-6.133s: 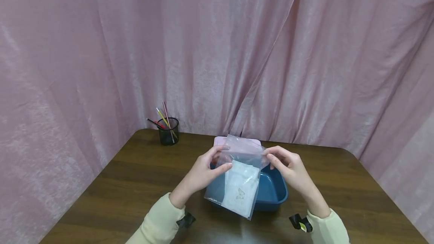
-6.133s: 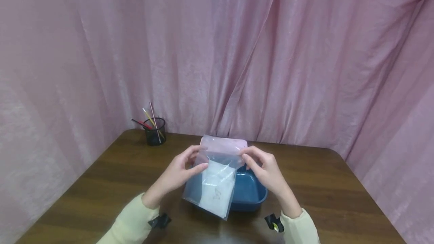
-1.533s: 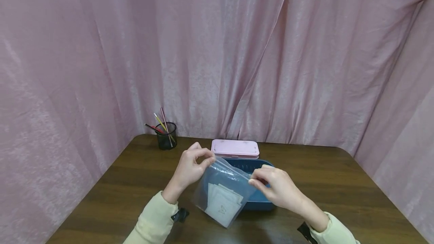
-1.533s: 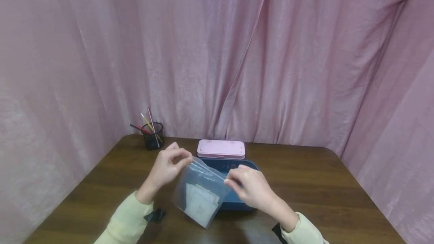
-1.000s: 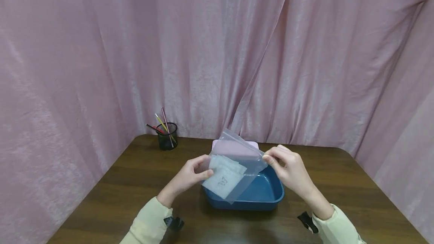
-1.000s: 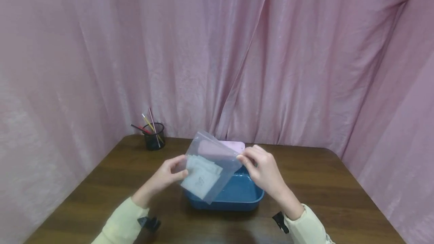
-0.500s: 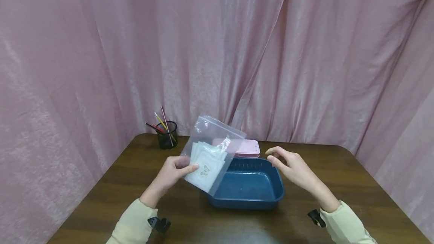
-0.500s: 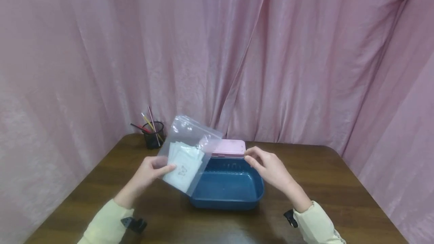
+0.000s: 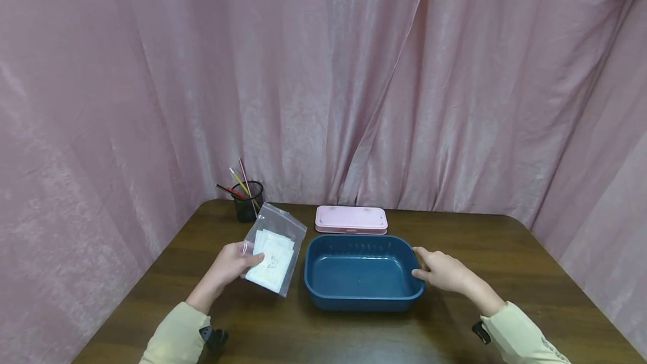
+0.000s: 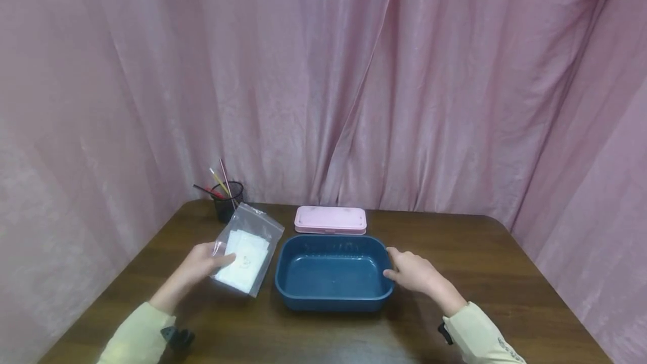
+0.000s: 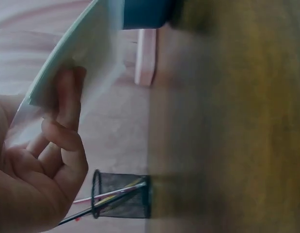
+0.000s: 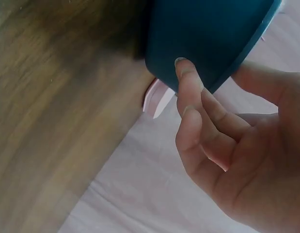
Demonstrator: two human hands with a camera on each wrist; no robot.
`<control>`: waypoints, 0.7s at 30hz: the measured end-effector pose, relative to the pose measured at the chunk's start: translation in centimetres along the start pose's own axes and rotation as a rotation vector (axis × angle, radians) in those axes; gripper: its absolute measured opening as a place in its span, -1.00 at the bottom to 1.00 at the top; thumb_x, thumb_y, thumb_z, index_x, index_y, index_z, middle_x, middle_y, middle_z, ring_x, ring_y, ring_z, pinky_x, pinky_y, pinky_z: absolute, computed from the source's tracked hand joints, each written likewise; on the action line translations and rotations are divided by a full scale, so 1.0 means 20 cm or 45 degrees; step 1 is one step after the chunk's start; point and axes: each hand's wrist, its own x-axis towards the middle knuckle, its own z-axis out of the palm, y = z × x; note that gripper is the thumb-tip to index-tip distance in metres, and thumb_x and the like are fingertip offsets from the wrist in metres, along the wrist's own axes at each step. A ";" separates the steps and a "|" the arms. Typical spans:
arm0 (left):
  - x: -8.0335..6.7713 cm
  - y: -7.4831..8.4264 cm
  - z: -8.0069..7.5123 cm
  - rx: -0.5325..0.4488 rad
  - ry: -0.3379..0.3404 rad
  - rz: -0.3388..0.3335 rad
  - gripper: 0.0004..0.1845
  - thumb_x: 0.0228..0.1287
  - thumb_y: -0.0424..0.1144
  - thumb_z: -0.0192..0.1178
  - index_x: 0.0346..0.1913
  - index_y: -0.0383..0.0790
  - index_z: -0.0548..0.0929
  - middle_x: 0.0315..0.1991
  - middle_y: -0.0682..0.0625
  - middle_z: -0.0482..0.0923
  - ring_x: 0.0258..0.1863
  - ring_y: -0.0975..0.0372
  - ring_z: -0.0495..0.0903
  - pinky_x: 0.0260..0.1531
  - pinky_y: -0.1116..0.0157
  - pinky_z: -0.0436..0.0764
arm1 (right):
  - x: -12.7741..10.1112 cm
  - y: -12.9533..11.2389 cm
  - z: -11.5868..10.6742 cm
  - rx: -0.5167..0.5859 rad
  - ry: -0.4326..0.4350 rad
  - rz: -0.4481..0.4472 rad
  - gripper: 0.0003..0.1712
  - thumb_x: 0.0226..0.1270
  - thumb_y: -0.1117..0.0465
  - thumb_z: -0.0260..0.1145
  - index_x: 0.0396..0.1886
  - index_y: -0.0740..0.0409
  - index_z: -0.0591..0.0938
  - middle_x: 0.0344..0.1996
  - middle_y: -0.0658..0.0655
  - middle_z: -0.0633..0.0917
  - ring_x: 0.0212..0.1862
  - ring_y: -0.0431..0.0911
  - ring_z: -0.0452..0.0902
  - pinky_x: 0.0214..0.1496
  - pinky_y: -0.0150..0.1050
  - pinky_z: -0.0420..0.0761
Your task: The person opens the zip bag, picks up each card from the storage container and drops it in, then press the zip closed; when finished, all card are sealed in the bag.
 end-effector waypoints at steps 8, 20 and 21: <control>-0.01 -0.06 0.02 0.180 -0.032 -0.105 -0.32 0.20 -0.25 0.30 0.29 -0.54 0.30 -0.43 -0.15 0.55 -0.73 0.24 0.40 -0.66 0.33 0.40 | -0.02 -0.03 0.02 0.050 -0.024 -0.001 -0.34 0.34 0.28 0.25 0.32 0.54 0.27 -0.64 -0.02 0.52 -0.61 -0.23 0.44 -0.55 -0.37 0.41; -0.06 -0.08 -0.05 0.594 -0.127 -0.181 -0.36 0.21 -0.13 0.31 0.22 -0.45 0.34 -0.44 -0.13 0.57 -0.61 0.20 0.56 -0.54 0.30 0.52 | -0.05 0.00 0.03 0.032 0.017 -0.051 -0.34 0.37 0.23 0.22 0.35 0.47 0.28 -0.70 -0.04 0.56 -0.67 -0.26 0.44 -0.52 -0.34 0.41; -0.06 -0.07 -0.06 0.643 -0.152 -0.186 -0.38 0.22 -0.11 0.30 0.18 -0.45 0.37 -0.43 -0.12 0.56 -0.58 0.19 0.55 -0.51 0.28 0.51 | -0.05 0.00 0.02 0.037 0.005 -0.043 -0.34 0.37 0.21 0.23 0.35 0.46 0.29 -0.69 -0.04 0.57 -0.65 -0.25 0.45 -0.50 -0.33 0.43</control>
